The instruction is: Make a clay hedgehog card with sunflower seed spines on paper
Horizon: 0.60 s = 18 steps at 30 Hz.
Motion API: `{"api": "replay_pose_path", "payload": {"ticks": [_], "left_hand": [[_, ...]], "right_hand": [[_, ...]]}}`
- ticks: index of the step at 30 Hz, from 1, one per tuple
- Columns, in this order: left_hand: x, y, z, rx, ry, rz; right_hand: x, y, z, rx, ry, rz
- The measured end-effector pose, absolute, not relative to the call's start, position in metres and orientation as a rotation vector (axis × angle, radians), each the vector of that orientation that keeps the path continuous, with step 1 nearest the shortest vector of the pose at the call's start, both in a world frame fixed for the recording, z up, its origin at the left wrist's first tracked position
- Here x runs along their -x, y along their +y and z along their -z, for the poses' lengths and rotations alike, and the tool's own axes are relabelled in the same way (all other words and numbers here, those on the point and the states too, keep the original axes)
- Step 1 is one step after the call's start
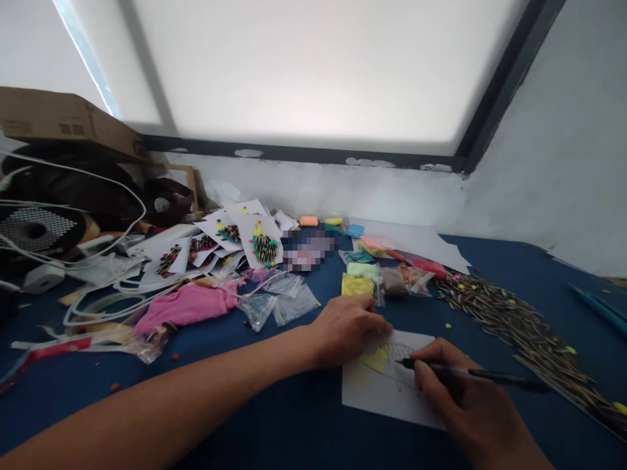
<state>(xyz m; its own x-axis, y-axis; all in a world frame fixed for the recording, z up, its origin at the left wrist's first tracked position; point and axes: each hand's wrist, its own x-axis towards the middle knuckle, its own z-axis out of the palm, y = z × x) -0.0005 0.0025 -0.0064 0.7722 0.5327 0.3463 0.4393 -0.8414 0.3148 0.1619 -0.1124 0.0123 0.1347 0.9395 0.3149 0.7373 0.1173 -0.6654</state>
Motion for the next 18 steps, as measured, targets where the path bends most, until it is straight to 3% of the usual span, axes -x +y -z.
{"api": "replay_pose_path", "payload": {"ticks": [18], "left_hand": [[0.000, 0.001, 0.005, -2.758, 0.788, -0.588]], "right_hand": [[-0.171, -0.108, -0.010, 1.644, -1.805, -0.343]]}}
